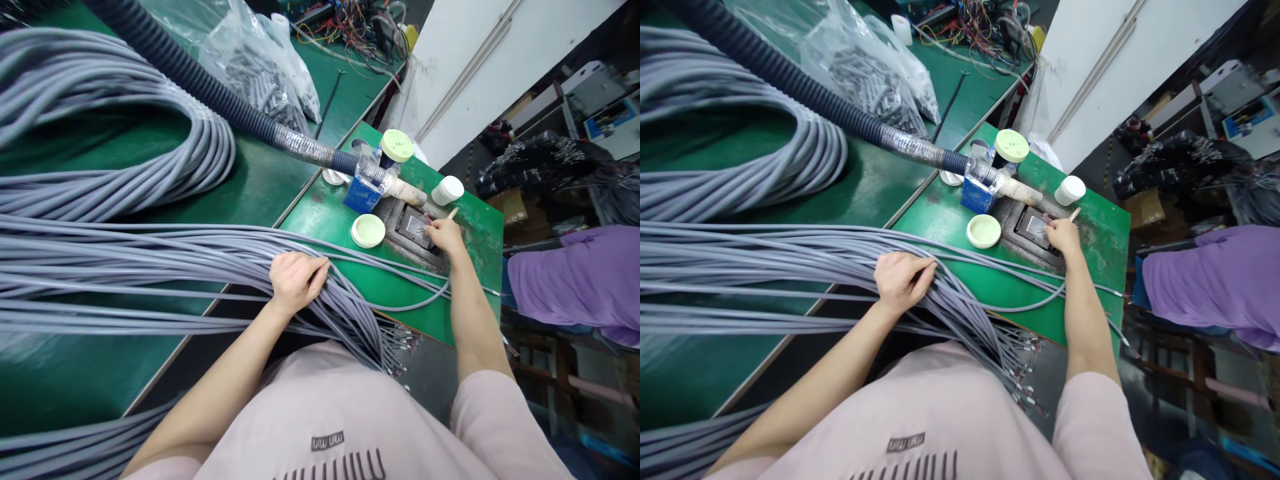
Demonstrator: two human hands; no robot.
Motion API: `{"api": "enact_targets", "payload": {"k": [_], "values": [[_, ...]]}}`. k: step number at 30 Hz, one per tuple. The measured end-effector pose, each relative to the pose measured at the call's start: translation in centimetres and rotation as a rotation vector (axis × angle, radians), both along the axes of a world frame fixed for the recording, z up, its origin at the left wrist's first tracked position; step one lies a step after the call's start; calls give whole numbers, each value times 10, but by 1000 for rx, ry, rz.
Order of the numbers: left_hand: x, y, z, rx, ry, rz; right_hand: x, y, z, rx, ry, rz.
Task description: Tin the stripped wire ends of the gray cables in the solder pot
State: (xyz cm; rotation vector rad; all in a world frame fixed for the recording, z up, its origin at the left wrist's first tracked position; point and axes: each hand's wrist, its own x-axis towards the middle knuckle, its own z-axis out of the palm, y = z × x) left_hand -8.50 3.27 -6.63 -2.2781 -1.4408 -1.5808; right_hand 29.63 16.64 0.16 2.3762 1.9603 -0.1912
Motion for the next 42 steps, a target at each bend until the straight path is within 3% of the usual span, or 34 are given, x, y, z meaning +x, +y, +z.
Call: {"api": "enact_targets", "payload": {"k": [5,8,16,21,23,25,29,31,36,42], "values": [[0,0,0,1,3,7,-2,-8,11,46,30,9],[1,1,1,19,-6,1,-8,-27,24,119,134,50],[0,2,0,-41,-3,4,-52,-123,72,305,585,77],[10,-7,16,-129,-144,-14,-76,-172,84,380,748,4],[25,-18,25,-204,-302,-105,-84,-185,83,397,828,-20],[46,-30,34,-351,-498,-302,-93,-196,81,409,901,-31],[96,-49,47,-841,-997,-704,-114,-211,78,379,1000,-13],[116,-53,52,-995,-1207,-832,-122,-216,77,340,1029,16],[139,-57,59,-1088,-1362,-855,-126,-225,71,274,1081,10],[130,-54,65,-1056,-1331,-864,-124,-232,66,198,1115,-7]]}}
